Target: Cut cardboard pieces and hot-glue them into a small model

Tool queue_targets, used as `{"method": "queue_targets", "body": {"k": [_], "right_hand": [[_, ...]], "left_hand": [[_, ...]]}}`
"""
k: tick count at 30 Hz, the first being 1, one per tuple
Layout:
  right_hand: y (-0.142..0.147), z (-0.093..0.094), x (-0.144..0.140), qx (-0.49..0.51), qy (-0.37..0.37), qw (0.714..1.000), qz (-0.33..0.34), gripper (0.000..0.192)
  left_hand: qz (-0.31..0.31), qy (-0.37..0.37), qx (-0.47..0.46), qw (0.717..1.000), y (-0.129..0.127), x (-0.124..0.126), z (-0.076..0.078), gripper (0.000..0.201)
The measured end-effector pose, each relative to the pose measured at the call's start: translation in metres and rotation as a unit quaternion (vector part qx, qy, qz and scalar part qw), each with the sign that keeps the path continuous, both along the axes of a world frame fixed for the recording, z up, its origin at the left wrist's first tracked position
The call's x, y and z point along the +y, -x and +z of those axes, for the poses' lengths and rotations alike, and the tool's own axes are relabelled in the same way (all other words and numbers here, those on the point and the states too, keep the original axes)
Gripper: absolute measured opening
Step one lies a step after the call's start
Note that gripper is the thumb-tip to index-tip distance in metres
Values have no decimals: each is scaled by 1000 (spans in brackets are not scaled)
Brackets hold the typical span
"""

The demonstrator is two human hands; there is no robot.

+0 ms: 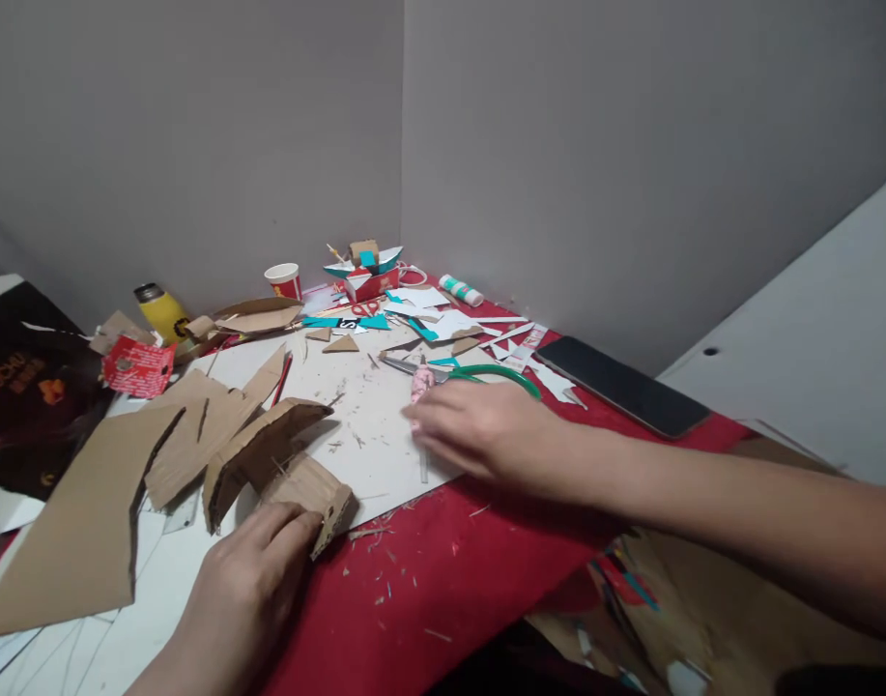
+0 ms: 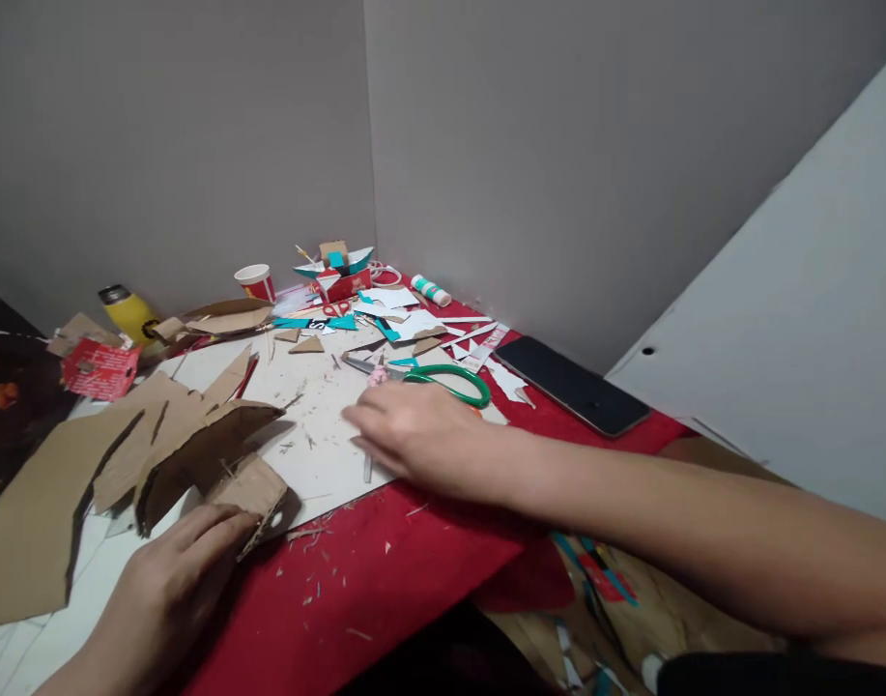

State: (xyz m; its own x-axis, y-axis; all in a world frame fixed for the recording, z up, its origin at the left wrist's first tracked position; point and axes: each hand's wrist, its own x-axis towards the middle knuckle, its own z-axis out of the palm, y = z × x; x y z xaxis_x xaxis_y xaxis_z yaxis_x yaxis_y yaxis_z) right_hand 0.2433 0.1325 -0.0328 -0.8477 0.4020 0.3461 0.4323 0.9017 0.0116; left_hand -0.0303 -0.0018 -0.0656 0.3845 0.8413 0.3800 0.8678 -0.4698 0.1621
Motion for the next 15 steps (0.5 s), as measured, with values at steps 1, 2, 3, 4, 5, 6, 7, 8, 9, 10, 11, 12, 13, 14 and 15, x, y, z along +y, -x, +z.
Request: {"method": "queue_targets", "body": {"k": [1,2,3,4,5,6,7,8,9,10,11,12,13,14,15], "right_hand": [[-9,-1,4,6,-5,999,-42,31],[-16,-2,8,-3,-5,997,-73,34],[-22,-5,11,-25,7,994,-103,36],[-27,-7,13,-46,24,991,-122,38],[-29,-11,15,-67,42,988,-135,39],[-30,-14,16,-85,58,984,-145,38],[-31,-18,17,-96,69,982,-149,37],[-31,-21,18,-100,75,981,-150,37],[-31,-23,18,-95,79,981,-147,37],[-32,-24,19,-82,80,983,-140,38],[-33,-23,20,-63,82,986,-130,39],[-35,-22,21,-40,84,988,-119,40],[-38,-19,21,-12,88,990,-111,40],[-42,-15,21,19,94,990,-107,39],[-45,-10,21,55,99,987,-111,38]], "left_hand": [[-4,-6,9,1000,1,0,-1,26],[-11,-8,20,1000,1,0,-1,27],[-18,-9,31,999,2,0,-1,27],[-26,-10,42,999,2,0,-1,27],[-36,-14,53,998,2,1,0,27],[-44,-20,63,997,2,1,1,27],[-52,-30,69,996,2,3,2,27],[-59,-39,74,995,2,4,3,27],[-64,-45,78,994,2,5,3,28],[-68,-51,79,993,3,7,4,29],[-70,-55,81,993,4,8,3,29],[-73,-58,85,992,5,9,3,29],[-75,-62,90,991,6,10,1,29],[-76,-65,94,991,7,10,0,29],[-77,-68,99,990,9,10,-2,30]]}}
